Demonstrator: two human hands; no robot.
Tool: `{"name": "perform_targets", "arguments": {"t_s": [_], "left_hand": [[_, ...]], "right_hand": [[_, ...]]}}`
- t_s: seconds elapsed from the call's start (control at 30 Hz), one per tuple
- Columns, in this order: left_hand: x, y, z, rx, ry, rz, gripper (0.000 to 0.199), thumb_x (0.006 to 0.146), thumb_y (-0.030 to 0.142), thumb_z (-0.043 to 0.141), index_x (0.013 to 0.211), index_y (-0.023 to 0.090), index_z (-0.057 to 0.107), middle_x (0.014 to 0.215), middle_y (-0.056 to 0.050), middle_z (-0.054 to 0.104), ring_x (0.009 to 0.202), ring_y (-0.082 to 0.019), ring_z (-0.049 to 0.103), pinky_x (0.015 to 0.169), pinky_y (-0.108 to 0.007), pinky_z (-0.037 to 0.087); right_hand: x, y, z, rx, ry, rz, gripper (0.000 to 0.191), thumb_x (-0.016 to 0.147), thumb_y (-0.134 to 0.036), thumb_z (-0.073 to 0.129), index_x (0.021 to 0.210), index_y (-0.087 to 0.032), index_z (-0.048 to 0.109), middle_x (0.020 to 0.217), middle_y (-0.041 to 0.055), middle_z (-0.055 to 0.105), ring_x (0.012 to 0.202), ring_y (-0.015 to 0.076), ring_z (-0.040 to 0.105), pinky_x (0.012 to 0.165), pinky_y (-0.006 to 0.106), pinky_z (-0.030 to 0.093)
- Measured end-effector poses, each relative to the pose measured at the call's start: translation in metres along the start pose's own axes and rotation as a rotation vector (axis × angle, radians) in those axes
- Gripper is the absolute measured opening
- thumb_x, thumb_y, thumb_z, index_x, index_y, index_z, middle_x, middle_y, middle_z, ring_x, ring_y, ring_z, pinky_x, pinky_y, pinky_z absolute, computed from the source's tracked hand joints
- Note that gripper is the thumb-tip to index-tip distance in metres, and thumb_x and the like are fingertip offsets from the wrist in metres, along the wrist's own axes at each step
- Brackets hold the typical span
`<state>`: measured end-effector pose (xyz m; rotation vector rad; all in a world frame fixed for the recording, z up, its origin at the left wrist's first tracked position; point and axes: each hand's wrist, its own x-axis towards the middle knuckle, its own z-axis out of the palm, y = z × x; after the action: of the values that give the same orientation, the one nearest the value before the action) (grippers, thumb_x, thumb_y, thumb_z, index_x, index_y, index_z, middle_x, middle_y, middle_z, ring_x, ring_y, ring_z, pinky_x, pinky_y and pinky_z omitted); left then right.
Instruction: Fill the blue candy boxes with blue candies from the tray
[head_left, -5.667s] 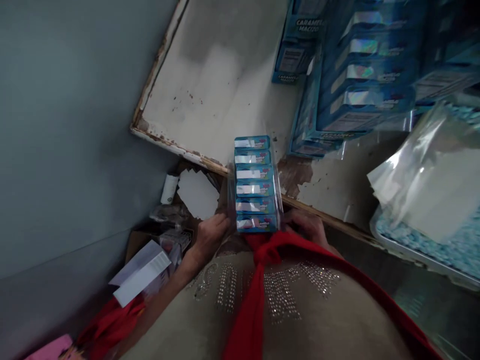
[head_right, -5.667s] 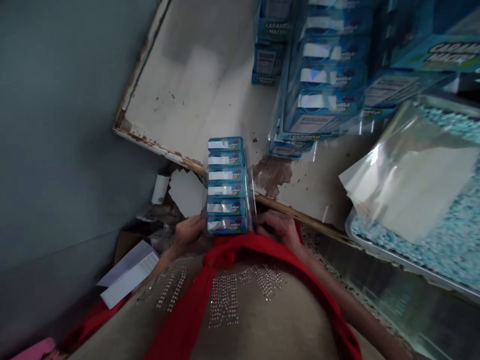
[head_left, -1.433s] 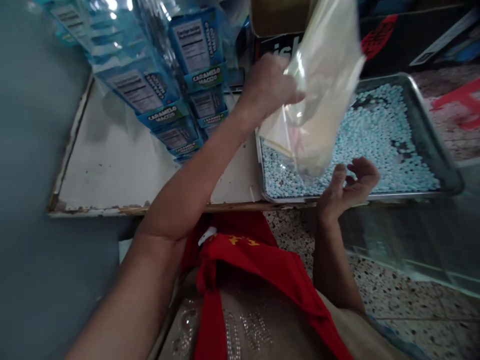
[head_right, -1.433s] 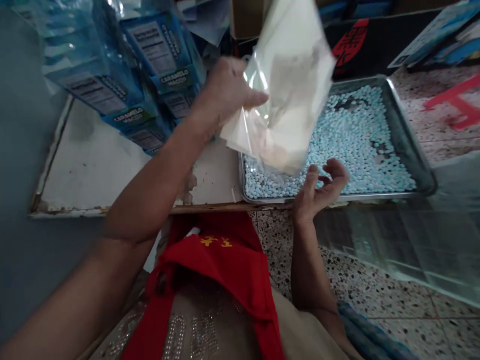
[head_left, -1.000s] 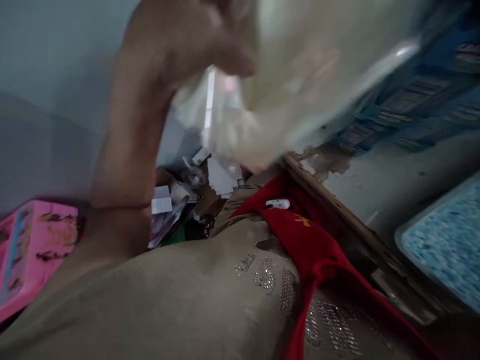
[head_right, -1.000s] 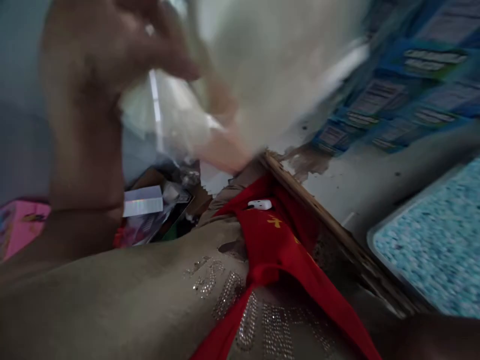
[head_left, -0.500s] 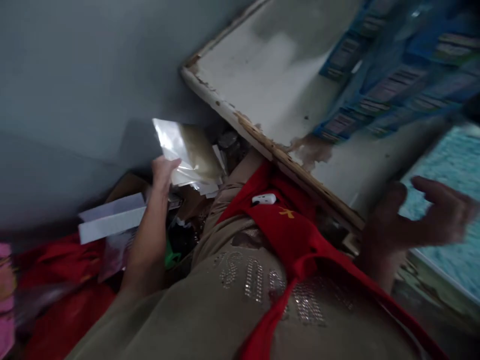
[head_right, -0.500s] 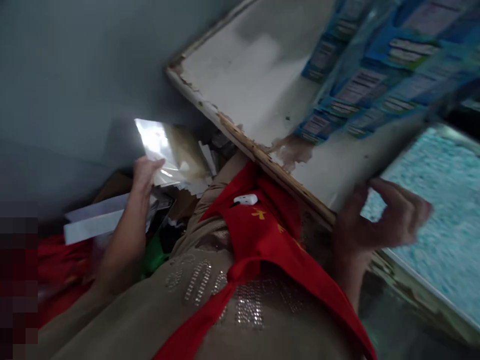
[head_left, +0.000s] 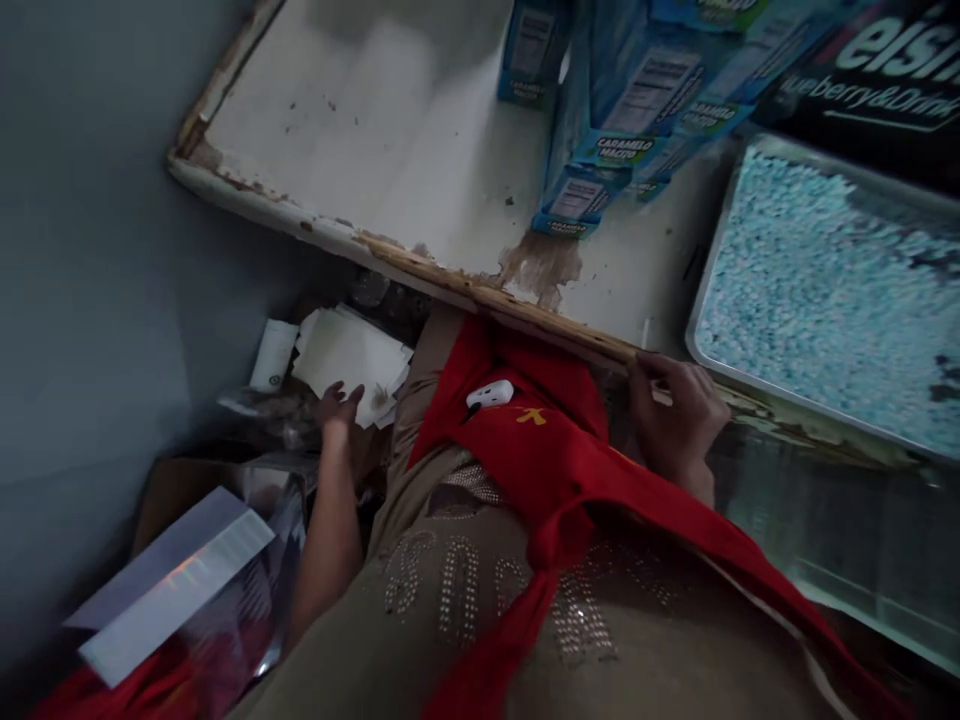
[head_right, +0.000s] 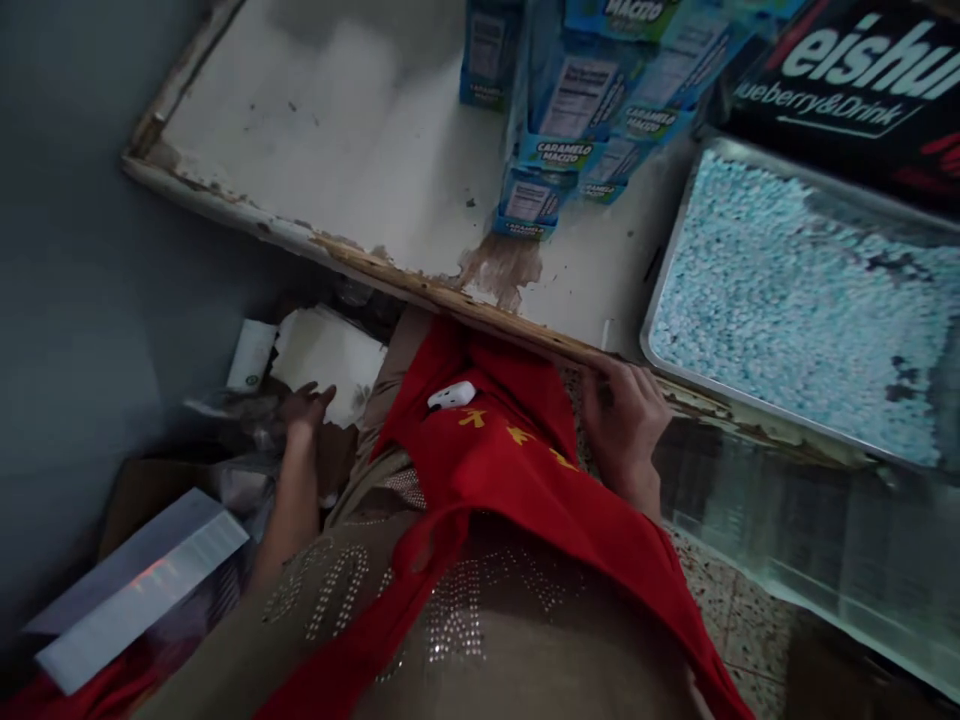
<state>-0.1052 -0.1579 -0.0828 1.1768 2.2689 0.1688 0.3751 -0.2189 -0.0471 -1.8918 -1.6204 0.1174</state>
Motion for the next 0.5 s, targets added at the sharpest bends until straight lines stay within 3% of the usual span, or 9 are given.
{"name": "perform_targets", "arguments": {"t_s": [0.07,0.1,0.2,0.23,0.3,0.37,0.43,0.5], "left_hand": [[0.002,0.029,-0.012,-0.036,0.07,0.067,0.018,0.095,0.03,0.071,0.105,0.015,0.071,0.091,-0.008,0.077,0.095,-0.027,0.075,0.095,-0.042,0.064],[0.005,0.05,-0.018,-0.065,0.15,0.164,0.02,0.096,0.032,0.07,0.108,0.017,0.073,0.1,-0.01,0.079,0.103,-0.028,0.076,0.102,-0.044,0.063],[0.02,0.134,-0.034,-0.156,0.437,0.595,0.027,0.104,0.043,0.066,0.113,0.021,0.078,0.118,-0.013,0.081,0.118,-0.031,0.074,0.117,-0.048,0.056],[0.028,0.165,-0.035,-0.162,0.477,0.721,0.03,0.106,0.045,0.063,0.113,0.02,0.079,0.12,-0.014,0.08,0.12,-0.031,0.074,0.119,-0.048,0.055],[0.047,0.223,-0.031,-0.073,0.417,0.869,0.037,0.108,0.045,0.06,0.124,0.018,0.079,0.13,-0.017,0.079,0.131,-0.034,0.071,0.126,-0.051,0.05],[0.068,0.266,-0.018,0.161,0.243,0.898,0.054,0.106,0.047,0.065,0.15,0.016,0.071,0.158,-0.022,0.067,0.156,-0.04,0.054,0.136,-0.059,0.037],[0.087,0.288,-0.001,0.445,0.02,0.852,0.074,0.106,0.052,0.065,0.17,0.017,0.054,0.181,-0.023,0.042,0.173,-0.046,0.028,0.139,-0.071,0.021],[0.099,0.293,0.013,0.651,-0.144,0.802,0.079,0.11,0.058,0.058,0.177,0.019,0.045,0.188,-0.023,0.024,0.177,-0.049,0.013,0.138,-0.078,0.012]], "right_hand": [[0.003,0.009,-0.002,-0.037,0.012,0.06,0.024,0.108,-0.036,0.066,0.105,-0.017,0.081,0.098,0.0115,0.082,0.09,0.0227,0.074,0.089,0.035,0.055],[0.006,0.014,-0.002,-0.047,0.025,0.105,0.027,0.108,-0.039,0.065,0.104,-0.017,0.081,0.098,0.0125,0.082,0.093,0.0235,0.073,0.092,0.036,0.055],[0.026,0.034,0.008,-0.001,0.1,0.28,0.036,0.104,-0.048,0.062,0.101,-0.018,0.081,0.096,0.0127,0.081,0.087,0.0235,0.071,0.087,0.038,0.056],[0.035,0.039,0.016,0.043,0.119,0.337,0.038,0.103,-0.051,0.061,0.101,-0.018,0.081,0.095,0.0121,0.08,0.083,0.023,0.07,0.082,0.037,0.056],[0.054,0.045,0.039,0.114,0.093,0.397,0.046,0.103,-0.057,0.058,0.107,-0.017,0.08,0.097,0.0125,0.08,0.082,0.0235,0.071,0.08,0.037,0.058],[0.07,0.043,0.067,0.105,-0.005,0.331,0.053,0.105,-0.06,0.057,0.12,-0.014,0.078,0.114,0.0185,0.08,0.101,0.0281,0.075,0.091,0.044,0.062],[0.08,0.037,0.091,0.038,-0.148,0.174,0.057,0.109,-0.058,0.057,0.137,-0.012,0.073,0.144,0.0263,0.072,0.134,0.0348,0.068,0.112,0.053,0.057],[0.081,0.032,0.107,0.001,-0.298,0.043,0.056,0.113,-0.051,0.057,0.151,-0.012,0.068,0.164,0.0272,0.058,0.156,0.0374,0.053,0.126,0.058,0.048]]}}
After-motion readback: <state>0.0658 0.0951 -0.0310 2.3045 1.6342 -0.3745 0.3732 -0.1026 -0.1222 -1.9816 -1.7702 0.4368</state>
